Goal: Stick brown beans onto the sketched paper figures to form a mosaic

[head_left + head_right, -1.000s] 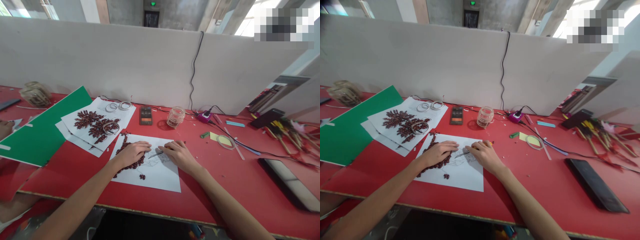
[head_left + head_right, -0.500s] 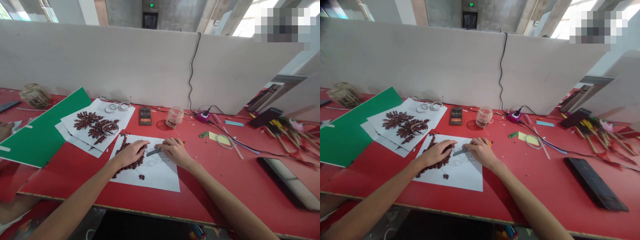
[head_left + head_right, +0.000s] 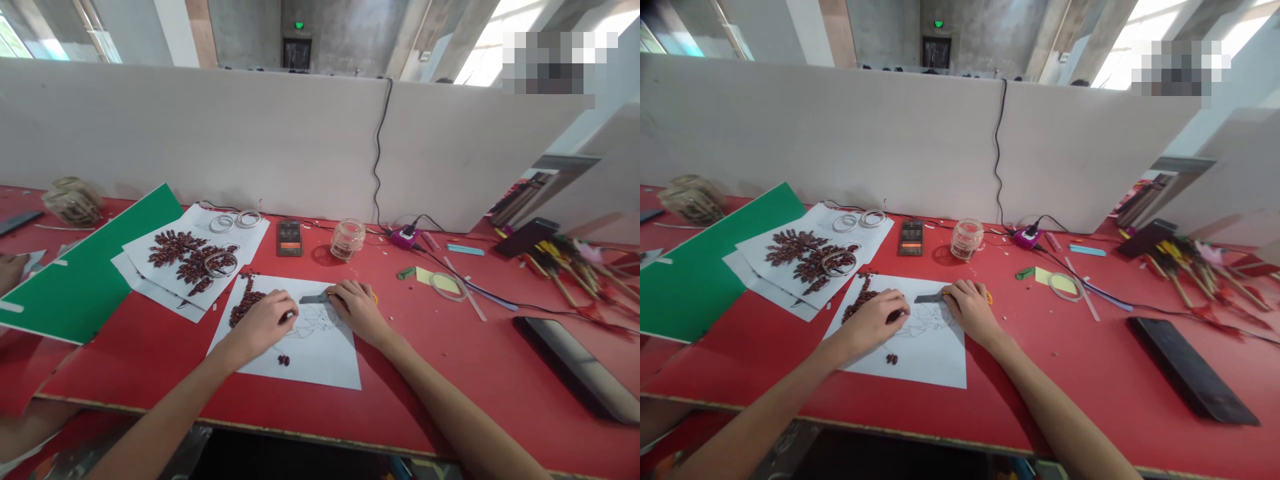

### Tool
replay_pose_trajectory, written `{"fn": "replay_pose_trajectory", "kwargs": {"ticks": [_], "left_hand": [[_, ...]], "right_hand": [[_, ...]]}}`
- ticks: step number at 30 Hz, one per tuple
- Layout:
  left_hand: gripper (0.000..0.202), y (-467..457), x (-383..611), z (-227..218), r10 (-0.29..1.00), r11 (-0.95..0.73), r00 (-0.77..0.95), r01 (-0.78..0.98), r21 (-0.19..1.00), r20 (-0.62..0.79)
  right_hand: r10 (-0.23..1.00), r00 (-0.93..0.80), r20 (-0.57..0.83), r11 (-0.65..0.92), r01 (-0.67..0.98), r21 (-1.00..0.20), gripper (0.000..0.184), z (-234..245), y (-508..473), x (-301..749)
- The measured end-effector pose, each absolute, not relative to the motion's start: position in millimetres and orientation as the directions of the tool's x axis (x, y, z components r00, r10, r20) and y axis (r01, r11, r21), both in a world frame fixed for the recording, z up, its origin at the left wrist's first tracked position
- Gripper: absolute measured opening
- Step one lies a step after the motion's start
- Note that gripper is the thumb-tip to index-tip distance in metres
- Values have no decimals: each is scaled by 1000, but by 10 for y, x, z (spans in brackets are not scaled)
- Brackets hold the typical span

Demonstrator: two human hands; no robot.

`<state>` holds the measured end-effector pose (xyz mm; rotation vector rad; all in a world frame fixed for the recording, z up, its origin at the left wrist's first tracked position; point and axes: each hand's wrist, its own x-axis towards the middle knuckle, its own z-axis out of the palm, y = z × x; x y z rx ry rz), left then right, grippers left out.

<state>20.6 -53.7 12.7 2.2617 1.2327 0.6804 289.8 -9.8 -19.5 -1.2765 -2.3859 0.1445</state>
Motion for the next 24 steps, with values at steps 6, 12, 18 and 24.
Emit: {"fn": "replay_pose_trajectory", "kwargs": {"ticks": [6, 12, 18, 24], "left_hand": [[18, -526, 453, 238, 860, -447, 509, 781, 436, -30], [22, -561, 440, 169, 831, -523, 557, 785, 332, -8], [22, -614, 377, 150, 850, -501, 522, 763, 408, 66], [25, -520, 253, 151, 887, -447, 453, 800, 401, 86]], "right_hand": [[808, -485, 335, 572, 783, -245, 26, -199, -119, 2884], [790, -492, 365, 586, 781, -216, 27, -244, -114, 2902], [780, -502, 374, 587, 794, -157, 28, -265, -124, 2893], [755, -526, 391, 618, 771, -156, 26, -211, -145, 2923]]}}
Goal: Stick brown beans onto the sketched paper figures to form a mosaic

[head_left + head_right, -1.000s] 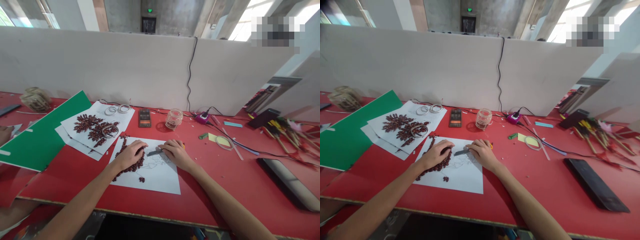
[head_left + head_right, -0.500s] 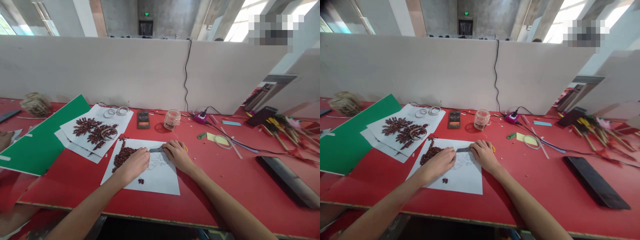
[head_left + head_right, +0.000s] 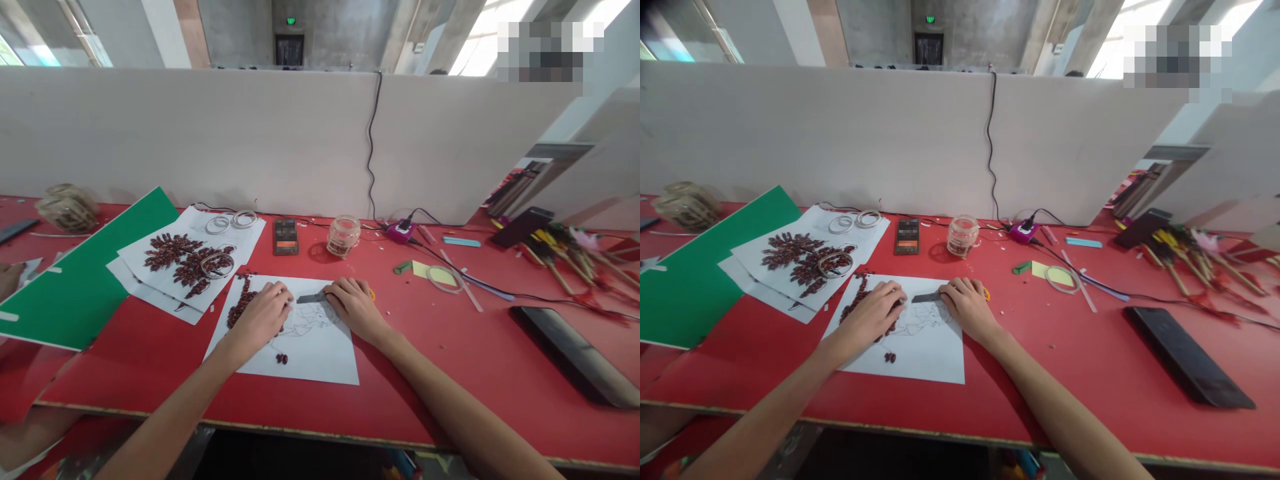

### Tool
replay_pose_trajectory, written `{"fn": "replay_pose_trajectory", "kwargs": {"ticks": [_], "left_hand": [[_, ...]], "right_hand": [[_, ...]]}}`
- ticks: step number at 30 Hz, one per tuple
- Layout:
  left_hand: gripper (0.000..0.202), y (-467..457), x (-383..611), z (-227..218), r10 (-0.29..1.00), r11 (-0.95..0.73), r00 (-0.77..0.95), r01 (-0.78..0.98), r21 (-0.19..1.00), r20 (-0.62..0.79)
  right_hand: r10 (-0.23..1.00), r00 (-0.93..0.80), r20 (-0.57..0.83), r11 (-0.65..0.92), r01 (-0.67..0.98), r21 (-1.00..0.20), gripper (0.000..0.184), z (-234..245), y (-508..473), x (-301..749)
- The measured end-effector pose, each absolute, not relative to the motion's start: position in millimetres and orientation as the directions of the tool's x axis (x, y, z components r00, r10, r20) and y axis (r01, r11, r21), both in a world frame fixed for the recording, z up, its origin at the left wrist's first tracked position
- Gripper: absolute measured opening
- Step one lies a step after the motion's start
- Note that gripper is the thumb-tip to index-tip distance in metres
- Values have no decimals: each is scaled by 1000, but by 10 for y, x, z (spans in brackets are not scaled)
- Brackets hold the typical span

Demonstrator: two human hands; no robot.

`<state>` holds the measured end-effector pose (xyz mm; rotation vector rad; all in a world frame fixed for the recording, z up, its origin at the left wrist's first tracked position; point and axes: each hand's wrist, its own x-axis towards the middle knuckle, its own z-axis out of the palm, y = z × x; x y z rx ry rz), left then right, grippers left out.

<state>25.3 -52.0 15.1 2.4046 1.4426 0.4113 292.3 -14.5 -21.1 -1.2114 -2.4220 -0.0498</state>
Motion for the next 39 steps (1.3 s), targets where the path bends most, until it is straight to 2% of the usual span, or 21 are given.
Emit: {"fn": "replay_pose_trajectory", "kwargs": {"ticks": [4, 8, 11, 14, 23, 39], "left_hand": [[50, -517, 130, -85, 891, -453, 442, 852, 264, 104], [54, -484, -24, -225, 794, -605, 603, 776, 177, 71], [52, -427, -128, -184, 694, -716, 718, 678, 165, 57], [52, -391, -178, -134, 671, -735, 738, 653, 181, 63], [51, -404, -155, -126, 705, -695, 708, 678, 242, 40], [50, -427, -142, -107, 710, -692, 702, 677, 251, 62]], "right_hand": [[662, -586, 468, 693, 716, -83, 24, -107, -205, 2993], [520, -671, 529, 786, 618, 11, 16, -24, -274, 3055], [445, -785, 431, 858, 512, 46, 27, 0, -336, 3067], [410, -861, 301, 893, 447, 62, 36, 15, -405, 3045], [422, -875, 237, 892, 447, 63, 45, -47, -412, 3048], [525, -816, 244, 840, 543, 8, 38, 13, -474, 2933]]}}
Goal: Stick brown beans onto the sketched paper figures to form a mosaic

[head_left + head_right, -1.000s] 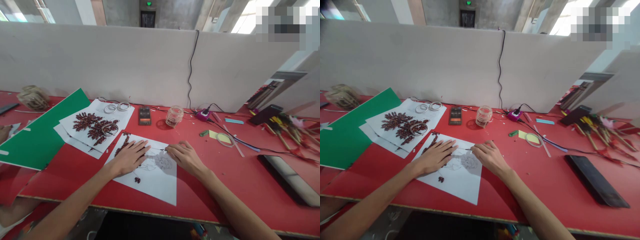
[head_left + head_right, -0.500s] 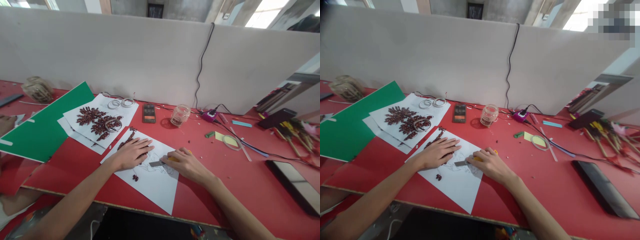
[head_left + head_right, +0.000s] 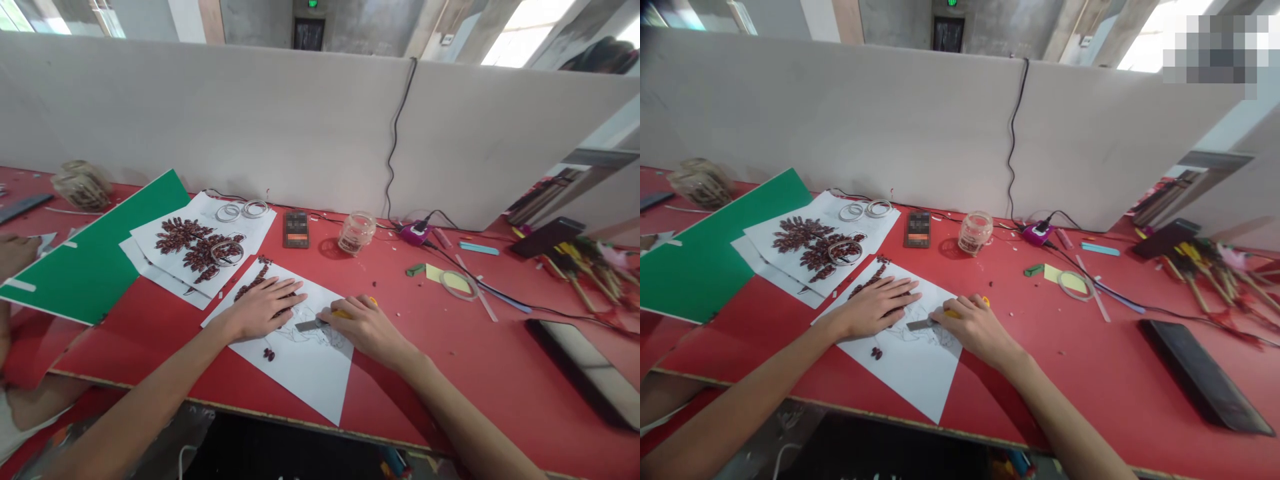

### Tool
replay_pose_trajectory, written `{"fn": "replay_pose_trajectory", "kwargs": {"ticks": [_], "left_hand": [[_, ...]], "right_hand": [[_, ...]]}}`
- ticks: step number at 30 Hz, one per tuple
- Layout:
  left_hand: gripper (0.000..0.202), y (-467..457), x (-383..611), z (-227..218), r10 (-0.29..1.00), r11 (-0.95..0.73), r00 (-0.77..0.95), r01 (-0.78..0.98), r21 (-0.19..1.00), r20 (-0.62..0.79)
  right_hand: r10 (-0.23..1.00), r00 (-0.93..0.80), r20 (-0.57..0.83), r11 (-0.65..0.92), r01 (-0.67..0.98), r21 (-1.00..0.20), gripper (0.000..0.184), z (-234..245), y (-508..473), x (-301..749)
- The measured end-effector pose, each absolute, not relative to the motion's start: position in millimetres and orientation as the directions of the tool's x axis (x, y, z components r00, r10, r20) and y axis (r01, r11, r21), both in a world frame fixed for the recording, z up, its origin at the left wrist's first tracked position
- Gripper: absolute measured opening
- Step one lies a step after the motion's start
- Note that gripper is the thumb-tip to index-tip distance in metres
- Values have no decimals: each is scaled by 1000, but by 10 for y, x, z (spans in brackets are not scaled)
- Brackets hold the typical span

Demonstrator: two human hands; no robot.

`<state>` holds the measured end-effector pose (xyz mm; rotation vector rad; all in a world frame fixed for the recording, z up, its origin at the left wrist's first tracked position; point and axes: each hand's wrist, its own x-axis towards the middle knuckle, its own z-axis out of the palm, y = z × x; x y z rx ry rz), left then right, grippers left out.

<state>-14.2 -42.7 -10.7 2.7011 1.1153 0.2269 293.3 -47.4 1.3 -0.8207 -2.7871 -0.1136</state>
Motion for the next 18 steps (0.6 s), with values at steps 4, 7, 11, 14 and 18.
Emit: {"fn": "replay_pose_trajectory", "kwargs": {"ticks": [4, 7, 11, 14, 18], "left_hand": [[50, -429, -143, -108, 712, -689, 699, 678, 254, 65], [50, -426, -145, -106, 711, -687, 701, 678, 261, 50], [50, -415, -149, -111, 712, -680, 702, 680, 272, 26], [50, -408, -153, -121, 713, -679, 701, 679, 278, 29], [50, -405, -157, -131, 711, -684, 703, 677, 273, 39]], "right_hand": [[527, -811, 256, 843, 537, -34, 31, 61, -419, 2903], [532, -803, 268, 841, 539, -54, 28, 85, -355, 2879], [571, -783, 247, 815, 577, -56, 27, 71, -294, 2830], [635, -748, 194, 768, 638, -52, 20, 67, -257, 2781], [705, -705, 74, 709, 699, -99, 15, 159, -205, 2708]]}}
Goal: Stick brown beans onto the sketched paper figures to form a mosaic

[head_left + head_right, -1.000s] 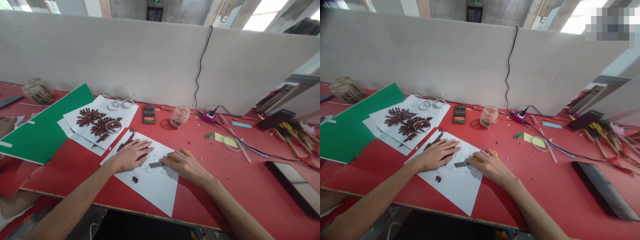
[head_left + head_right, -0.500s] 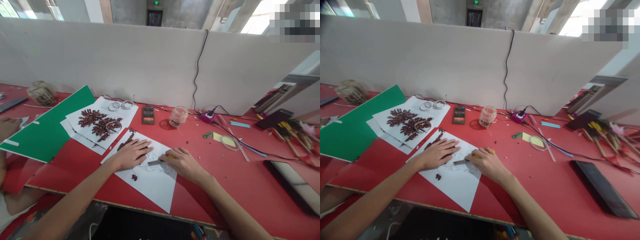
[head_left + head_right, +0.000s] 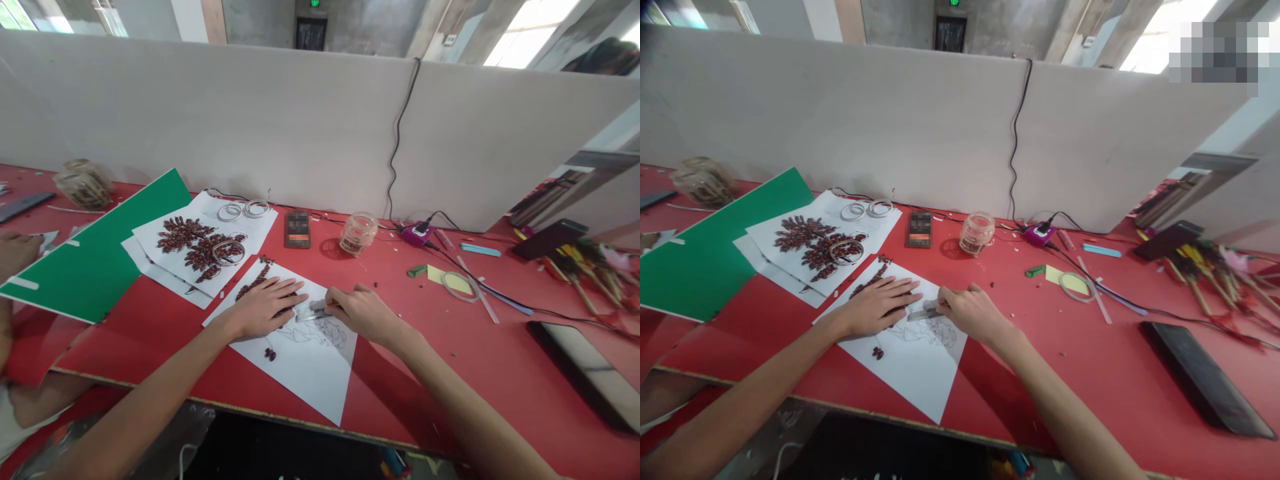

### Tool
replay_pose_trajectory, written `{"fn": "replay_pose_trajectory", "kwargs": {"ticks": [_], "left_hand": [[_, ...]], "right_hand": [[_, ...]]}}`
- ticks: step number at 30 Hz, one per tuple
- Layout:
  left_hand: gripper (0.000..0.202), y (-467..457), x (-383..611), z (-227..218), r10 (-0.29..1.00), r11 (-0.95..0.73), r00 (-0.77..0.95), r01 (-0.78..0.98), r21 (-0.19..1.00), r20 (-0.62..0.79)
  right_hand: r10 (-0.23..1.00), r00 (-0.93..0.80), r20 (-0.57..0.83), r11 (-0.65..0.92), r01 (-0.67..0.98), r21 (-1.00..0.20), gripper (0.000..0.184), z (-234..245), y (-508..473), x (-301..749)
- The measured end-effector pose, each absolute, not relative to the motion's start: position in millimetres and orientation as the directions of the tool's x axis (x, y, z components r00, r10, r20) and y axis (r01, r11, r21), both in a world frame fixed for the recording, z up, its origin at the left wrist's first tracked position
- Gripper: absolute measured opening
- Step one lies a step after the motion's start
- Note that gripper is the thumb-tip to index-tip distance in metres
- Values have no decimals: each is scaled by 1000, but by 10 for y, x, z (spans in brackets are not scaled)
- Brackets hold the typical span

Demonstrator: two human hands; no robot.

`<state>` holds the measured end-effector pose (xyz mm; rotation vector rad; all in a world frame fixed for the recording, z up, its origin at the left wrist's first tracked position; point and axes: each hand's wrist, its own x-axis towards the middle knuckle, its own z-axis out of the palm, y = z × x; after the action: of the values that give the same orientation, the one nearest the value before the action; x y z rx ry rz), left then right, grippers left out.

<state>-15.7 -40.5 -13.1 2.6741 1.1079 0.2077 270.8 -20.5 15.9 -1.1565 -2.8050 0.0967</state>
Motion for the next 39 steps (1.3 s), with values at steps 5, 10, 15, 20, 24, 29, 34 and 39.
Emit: {"fn": "replay_pose_trajectory", "kwargs": {"ticks": [5, 10, 15, 20, 24, 29, 34, 39], "left_hand": [[49, -413, -153, -142, 711, -689, 701, 676, 262, 60], [49, -400, -154, -150, 706, -692, 705, 667, 278, 64], [39, -443, -166, -28, 762, -620, 629, 642, 450, 152], [26, -649, -61, 118, 812, -552, 555, 633, 542, 179], [19, -739, 87, 149, 818, -533, 570, 699, 478, 78], [18, -672, 222, 235, 833, -495, 552, 779, 384, -45], [18, -664, 297, 268, 812, -554, 580, 802, 222, -66], [12, -639, 194, 172, 816, -569, 575, 784, 248, 55]], "right_hand": [[746, -666, 1, 659, 738, -145, 12, 286, -173, 2648], [768, -641, 17, 635, 757, -152, 13, 253, -181, 2662], [817, -574, 60, 571, 787, -233, 8, 184, -202, 2793], [874, -423, 239, 464, 872, -156, 7, 15, -227, 2860], [823, -394, 408, 454, 889, -56, 13, -112, -289, 2767], [757, -481, 442, 512, 857, 57, 17, -135, -369, 2694], [758, -490, 431, 529, 848, 34, 18, -158, -383, 2705], [750, -450, 485, 576, 805, -143, 20, -115, -389, 2791]]}}
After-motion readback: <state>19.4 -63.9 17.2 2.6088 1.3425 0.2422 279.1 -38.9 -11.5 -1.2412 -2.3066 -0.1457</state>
